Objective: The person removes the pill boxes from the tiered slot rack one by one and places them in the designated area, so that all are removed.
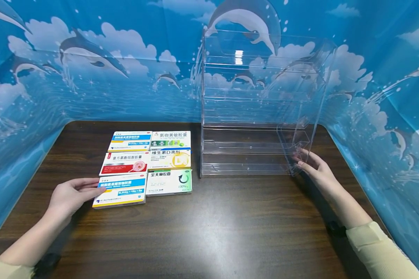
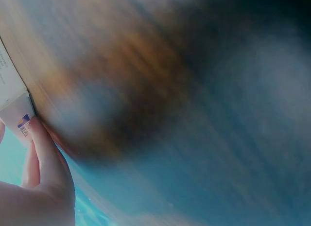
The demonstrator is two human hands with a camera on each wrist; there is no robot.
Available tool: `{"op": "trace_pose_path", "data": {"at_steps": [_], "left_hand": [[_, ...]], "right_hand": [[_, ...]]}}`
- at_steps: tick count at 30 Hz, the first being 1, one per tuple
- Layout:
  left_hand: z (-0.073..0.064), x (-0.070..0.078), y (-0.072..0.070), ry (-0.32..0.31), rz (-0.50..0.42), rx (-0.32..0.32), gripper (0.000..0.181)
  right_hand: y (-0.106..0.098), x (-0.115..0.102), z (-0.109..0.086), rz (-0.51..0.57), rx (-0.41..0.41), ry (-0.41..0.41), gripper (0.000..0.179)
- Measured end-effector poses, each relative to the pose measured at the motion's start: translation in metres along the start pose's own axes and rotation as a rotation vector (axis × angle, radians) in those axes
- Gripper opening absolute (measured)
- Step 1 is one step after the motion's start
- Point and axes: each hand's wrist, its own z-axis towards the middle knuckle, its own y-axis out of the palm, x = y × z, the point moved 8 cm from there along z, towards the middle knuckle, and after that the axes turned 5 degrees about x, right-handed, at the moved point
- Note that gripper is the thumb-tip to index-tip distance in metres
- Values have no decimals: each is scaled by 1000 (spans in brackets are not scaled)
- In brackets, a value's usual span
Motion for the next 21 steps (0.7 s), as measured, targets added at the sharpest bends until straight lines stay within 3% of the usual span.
{"op": "trace_pose_path", "data": {"at_steps": [11,17,21], "left_hand": [[3,0,1,6,-9,-1,80],[3,3,-6,57,-72,30,78],[3,12,-19,112,-84,86,72]], "right_hand": [[0,-3,-1,-2,23,-31,57],[-11,-21,-7,-278,110,-66,58],[-21,-43,-13,-435,203,-135,60]]}}
